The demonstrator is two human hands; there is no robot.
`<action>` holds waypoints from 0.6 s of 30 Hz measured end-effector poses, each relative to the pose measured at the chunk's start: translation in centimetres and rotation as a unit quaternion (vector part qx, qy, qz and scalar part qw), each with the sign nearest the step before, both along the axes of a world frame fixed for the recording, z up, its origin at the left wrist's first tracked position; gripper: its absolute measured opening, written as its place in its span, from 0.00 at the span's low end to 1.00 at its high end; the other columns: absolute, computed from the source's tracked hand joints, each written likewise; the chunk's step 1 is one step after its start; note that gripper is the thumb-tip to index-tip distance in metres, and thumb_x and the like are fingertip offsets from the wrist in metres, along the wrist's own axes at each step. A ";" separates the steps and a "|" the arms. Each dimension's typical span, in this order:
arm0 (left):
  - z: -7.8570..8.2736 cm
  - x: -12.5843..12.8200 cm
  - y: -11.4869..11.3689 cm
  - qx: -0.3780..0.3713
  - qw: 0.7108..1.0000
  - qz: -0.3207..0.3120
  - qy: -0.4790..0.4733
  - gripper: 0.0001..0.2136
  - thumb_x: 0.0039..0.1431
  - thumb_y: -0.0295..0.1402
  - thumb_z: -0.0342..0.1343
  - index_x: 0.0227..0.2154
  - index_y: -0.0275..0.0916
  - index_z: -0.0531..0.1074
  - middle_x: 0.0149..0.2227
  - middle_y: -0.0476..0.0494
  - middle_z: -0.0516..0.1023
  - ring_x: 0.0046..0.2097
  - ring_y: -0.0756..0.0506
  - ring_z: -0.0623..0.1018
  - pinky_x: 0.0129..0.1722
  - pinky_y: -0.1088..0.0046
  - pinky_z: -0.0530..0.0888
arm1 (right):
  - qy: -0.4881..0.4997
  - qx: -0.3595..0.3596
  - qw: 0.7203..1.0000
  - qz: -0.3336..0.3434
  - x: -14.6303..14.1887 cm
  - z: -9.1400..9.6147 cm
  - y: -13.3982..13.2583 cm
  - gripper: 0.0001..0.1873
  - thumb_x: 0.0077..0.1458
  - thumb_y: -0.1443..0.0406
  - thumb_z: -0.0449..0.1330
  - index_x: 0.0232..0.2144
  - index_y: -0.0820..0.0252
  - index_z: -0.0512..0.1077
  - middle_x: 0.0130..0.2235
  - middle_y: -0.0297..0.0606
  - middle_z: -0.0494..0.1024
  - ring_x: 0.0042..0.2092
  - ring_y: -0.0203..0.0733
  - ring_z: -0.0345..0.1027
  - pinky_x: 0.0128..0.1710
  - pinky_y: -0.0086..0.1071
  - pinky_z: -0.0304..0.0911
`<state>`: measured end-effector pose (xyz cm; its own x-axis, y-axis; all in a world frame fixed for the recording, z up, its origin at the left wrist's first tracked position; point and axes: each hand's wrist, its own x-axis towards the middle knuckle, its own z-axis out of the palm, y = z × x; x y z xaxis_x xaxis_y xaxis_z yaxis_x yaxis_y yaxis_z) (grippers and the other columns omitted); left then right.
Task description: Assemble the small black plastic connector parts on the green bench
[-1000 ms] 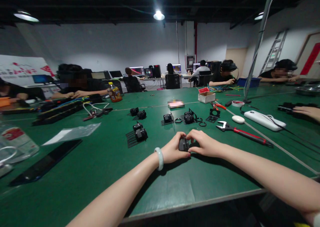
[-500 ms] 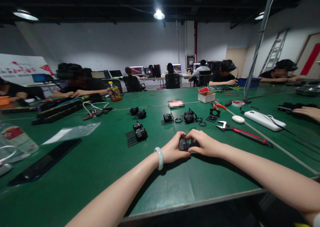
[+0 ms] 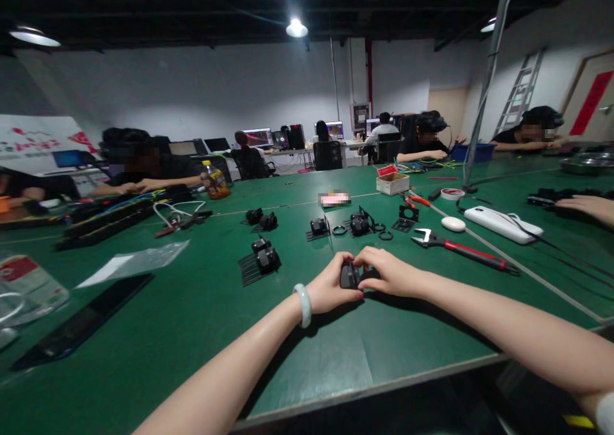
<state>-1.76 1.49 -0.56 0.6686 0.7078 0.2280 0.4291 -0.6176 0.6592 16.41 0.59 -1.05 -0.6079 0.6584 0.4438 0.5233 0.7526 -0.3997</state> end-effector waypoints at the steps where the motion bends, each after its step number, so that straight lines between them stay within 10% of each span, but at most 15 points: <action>1: 0.0 0.0 0.0 -0.001 1.000 0.002 0.001 0.24 0.39 0.32 0.55 0.41 0.36 0.54 0.37 0.48 0.61 0.38 0.48 0.64 0.38 0.71 0.64 | 0.001 -0.001 1.000 0.000 0.0 0.0 0.0 0.18 0.42 0.63 0.58 0.38 0.60 0.61 0.36 0.38 0.65 0.38 0.40 0.59 0.37 0.34 0.55; 18: 0.1 -0.1 0.0 0.009 1.000 0.000 0.010 0.24 0.39 0.32 0.56 0.41 0.36 0.53 0.37 0.47 0.61 0.38 0.48 0.64 0.38 0.72 0.64 | -0.004 -0.001 1.000 -0.001 0.0 0.1 -0.2 0.17 0.44 0.63 0.57 0.38 0.60 0.61 0.37 0.38 0.65 0.39 0.40 0.59 0.38 0.35 0.54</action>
<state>-1.82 1.49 -0.49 0.6736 0.7032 0.2274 0.4414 -0.6296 0.6394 16.41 0.35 -0.93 -0.6102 0.6607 0.4372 0.5283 0.7506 -0.3968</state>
